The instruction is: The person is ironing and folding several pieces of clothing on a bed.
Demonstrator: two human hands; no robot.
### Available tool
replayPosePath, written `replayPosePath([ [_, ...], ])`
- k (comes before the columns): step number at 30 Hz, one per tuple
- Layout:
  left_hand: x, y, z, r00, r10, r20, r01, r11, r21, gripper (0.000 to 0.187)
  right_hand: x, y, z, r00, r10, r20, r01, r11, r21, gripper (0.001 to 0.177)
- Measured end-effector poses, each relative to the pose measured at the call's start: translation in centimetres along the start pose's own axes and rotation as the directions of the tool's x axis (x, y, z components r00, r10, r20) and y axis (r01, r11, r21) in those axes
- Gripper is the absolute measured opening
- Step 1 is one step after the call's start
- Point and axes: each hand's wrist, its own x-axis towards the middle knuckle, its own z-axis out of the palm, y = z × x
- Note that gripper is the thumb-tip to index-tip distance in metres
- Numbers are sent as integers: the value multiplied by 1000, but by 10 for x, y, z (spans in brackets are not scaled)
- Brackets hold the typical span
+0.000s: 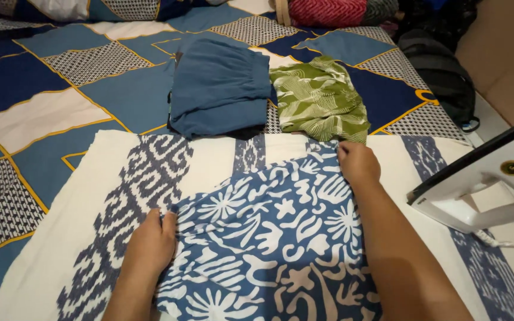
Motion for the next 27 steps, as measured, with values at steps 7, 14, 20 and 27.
replayPosePath([
  [7, 6, -1, 7, 1000, -12, 0, 12, 995, 95, 53, 8, -1, -1, 999, -11, 32, 13, 997, -79, 25],
  [14, 8, -40, 1, 994, 31, 105, 1, 954, -299, 56, -47, -30, -99, 867, 236, 438, -263, 965, 1, 73],
  [20, -21, -85, -3, 955, -9, 297, 212, 720, -661, 68, -174, 37, -201, 839, -50, 541, 12, 997, 73, 28],
  [27, -38, -63, 14, 987, 106, 120, -16, 811, -585, 65, -252, 88, -181, 867, -4, 498, -196, 917, 349, 49],
])
